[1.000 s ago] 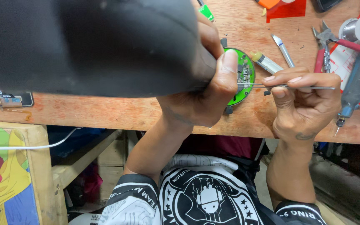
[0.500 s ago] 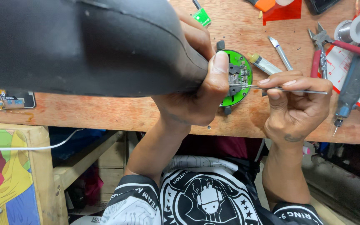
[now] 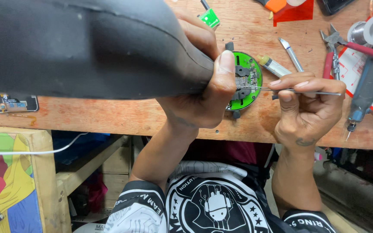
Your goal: The person uses a heat gun in the left hand and a metal tool in the right hand to work on a small green circuit board. The person repeatedly applies heat and manipulates components on the board with the tool throughout the clip.
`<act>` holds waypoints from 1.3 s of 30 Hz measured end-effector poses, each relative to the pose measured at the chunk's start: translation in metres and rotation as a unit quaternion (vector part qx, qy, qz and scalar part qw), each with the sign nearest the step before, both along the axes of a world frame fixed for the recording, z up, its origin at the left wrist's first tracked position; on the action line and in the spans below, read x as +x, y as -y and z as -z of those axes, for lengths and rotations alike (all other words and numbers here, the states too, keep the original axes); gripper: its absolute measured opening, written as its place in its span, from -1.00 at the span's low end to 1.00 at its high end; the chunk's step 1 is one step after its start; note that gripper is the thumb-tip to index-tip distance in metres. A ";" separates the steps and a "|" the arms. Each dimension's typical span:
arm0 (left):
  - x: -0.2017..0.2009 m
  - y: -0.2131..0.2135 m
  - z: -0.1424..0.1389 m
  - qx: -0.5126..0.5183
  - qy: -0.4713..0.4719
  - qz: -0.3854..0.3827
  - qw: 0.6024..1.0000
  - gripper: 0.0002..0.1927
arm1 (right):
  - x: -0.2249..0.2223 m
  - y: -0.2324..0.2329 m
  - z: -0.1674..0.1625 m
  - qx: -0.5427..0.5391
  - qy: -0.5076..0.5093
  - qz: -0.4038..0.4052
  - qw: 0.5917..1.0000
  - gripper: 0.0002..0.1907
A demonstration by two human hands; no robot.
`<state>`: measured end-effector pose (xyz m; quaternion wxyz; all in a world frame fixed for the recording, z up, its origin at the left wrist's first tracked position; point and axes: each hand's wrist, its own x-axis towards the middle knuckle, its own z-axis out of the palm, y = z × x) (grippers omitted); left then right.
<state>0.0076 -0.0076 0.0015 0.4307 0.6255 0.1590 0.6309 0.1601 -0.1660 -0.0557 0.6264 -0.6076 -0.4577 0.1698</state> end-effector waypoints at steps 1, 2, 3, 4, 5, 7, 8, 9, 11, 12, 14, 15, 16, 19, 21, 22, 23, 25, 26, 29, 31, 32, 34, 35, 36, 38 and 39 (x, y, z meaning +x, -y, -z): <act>0.000 0.000 0.000 -0.002 0.002 0.003 1.000 -0.83 | 0.000 0.000 0.000 0.001 -0.002 0.001 1.000 -0.68; 0.001 0.001 0.000 -0.009 0.004 0.008 1.000 -0.83 | 0.000 0.000 0.001 0.001 -0.004 0.000 1.000 -0.68; 0.000 0.001 0.000 -0.011 0.003 0.009 1.000 -0.84 | 0.000 0.000 0.001 0.001 -0.003 -0.001 1.000 -0.68; 0.000 0.001 0.000 -0.014 0.003 0.010 1.000 -0.84 | 0.000 0.000 0.001 0.001 -0.003 -0.003 1.000 -0.69; 0.000 0.001 0.001 -0.014 -0.001 0.007 1.000 -0.84 | 0.000 0.000 0.000 0.000 0.000 -0.004 1.000 -0.69; -0.001 0.001 0.001 -0.012 -0.006 0.006 1.000 -0.84 | 0.000 -0.001 0.000 -0.002 0.000 -0.006 1.000 -0.69; -0.001 0.001 0.001 -0.009 -0.006 0.008 1.000 -0.83 | -0.001 -0.001 0.000 -0.002 -0.002 -0.008 1.000 -0.69; -0.001 0.001 0.001 -0.011 -0.004 0.008 1.000 -0.83 | -0.001 -0.001 -0.001 -0.003 -0.004 -0.008 1.000 -0.69; 0.000 0.002 0.002 -0.020 0.001 0.008 1.000 -0.83 | -0.002 -0.001 -0.002 -0.005 -0.007 -0.008 1.000 -0.69; 0.000 0.002 0.002 -0.024 0.002 0.007 1.000 -0.83 | -0.002 -0.001 -0.002 -0.006 -0.006 -0.008 1.000 -0.69; 0.000 0.002 0.002 -0.030 0.004 0.007 1.000 -0.83 | -0.002 -0.002 -0.003 -0.007 -0.002 -0.010 1.000 -0.70; 0.000 0.002 0.002 -0.030 0.006 0.007 0.999 -0.83 | -0.002 -0.002 -0.004 -0.007 -0.002 -0.010 1.000 -0.70; 0.000 0.002 0.002 -0.030 0.007 0.007 0.999 -0.83 | -0.002 -0.002 -0.004 -0.007 -0.002 -0.011 1.000 -0.70; 0.001 0.002 0.003 -0.023 0.010 0.009 1.000 -0.83 | -0.002 -0.002 -0.003 -0.008 -0.010 -0.011 1.000 -0.69; 0.001 0.001 0.003 -0.019 0.009 0.010 1.000 -0.83 | -0.002 -0.002 -0.003 -0.007 -0.012 -0.012 1.000 -0.70; 0.001 0.001 0.003 -0.018 0.010 0.010 1.000 -0.83 | -0.002 -0.001 -0.003 -0.006 -0.013 -0.013 1.000 -0.70; 0.001 0.001 0.003 -0.018 0.015 0.011 1.000 -0.83 | -0.002 -0.001 -0.002 -0.005 -0.015 -0.014 1.000 -0.70; 0.001 0.000 0.003 -0.015 0.017 0.014 1.000 -0.83 | -0.002 -0.001 -0.002 -0.004 -0.019 -0.014 1.000 -0.70; 0.000 -0.001 0.003 -0.012 0.014 0.016 1.000 -0.83 | -0.002 -0.001 -0.002 -0.004 -0.021 -0.014 1.000 -0.70; -0.001 0.000 0.002 -0.033 0.009 0.026 0.999 -0.84 | -0.001 -0.001 -0.002 -0.011 -0.018 -0.011 1.000 -0.70; 0.000 0.001 0.002 -0.046 0.010 0.028 0.999 -0.84 | 0.000 -0.001 -0.002 -0.014 -0.015 -0.008 1.000 -0.69; 0.001 0.001 0.002 -0.046 0.012 0.027 0.999 -0.84 | -0.001 -0.001 -0.002 -0.014 -0.015 -0.007 1.000 -0.69; 0.001 0.001 0.002 -0.043 0.014 0.026 0.999 -0.85 | -0.001 -0.001 -0.002 -0.013 -0.015 -0.008 1.000 -0.69; 0.001 0.001 0.002 -0.041 0.015 0.027 0.999 -0.85 | -0.001 -0.001 -0.002 -0.012 -0.014 -0.008 1.000 -0.69; 0.001 0.000 0.002 -0.037 0.015 0.027 0.999 -0.84 | -0.002 -0.002 -0.002 -0.011 -0.013 -0.008 1.000 -0.69; 0.001 -0.001 0.003 -0.027 0.015 0.026 0.999 -0.84 | -0.002 -0.003 -0.003 -0.011 -0.010 -0.007 1.000 -0.69; 0.001 -0.001 0.003 -0.027 0.015 0.025 0.999 -0.84 | -0.002 -0.003 -0.003 -0.012 -0.010 -0.005 1.000 -0.69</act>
